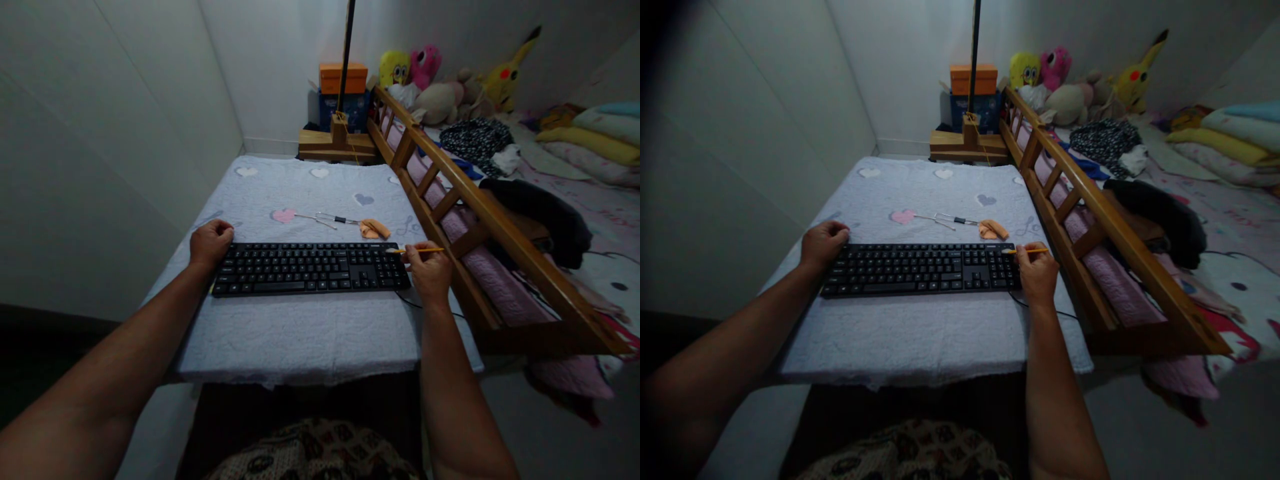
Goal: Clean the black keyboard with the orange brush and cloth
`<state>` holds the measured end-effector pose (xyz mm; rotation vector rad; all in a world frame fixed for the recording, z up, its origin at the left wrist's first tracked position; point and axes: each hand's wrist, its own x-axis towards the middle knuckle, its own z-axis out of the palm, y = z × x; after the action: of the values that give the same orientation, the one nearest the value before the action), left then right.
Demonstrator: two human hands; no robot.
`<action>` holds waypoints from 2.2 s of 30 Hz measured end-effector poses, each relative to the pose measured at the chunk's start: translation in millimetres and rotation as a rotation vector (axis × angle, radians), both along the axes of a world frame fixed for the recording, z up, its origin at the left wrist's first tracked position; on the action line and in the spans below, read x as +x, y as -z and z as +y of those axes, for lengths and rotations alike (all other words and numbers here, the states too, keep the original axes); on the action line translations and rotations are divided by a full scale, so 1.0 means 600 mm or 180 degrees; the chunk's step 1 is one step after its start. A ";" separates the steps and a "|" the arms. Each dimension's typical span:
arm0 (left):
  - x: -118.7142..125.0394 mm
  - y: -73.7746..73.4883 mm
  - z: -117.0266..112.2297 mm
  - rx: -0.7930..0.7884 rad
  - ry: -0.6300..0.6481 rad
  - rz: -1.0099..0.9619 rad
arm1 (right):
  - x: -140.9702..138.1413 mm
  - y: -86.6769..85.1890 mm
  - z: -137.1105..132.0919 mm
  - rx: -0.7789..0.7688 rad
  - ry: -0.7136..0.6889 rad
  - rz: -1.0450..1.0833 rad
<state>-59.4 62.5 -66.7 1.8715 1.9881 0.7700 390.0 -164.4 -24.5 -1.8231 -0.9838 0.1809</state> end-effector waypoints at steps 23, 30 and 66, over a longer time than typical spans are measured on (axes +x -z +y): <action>0.007 -0.011 -0.006 0.0011 -0.0015 -0.0013 | -0.005 -0.038 -0.112 -0.0582 -0.0138 -0.0075; 0.009 -0.013 -0.008 0.0010 -0.0025 -0.0067 | -0.014 -0.039 -0.107 -0.0226 -0.0093 0.0153; -0.006 0.011 0.006 0.0131 0.0009 -0.0064 | -0.033 -0.004 -0.001 0.0215 -0.0179 0.0097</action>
<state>-62.9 66.4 -73.3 1.8816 1.9713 0.8319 370.0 -165.1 -21.9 -1.7277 -1.0089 0.2072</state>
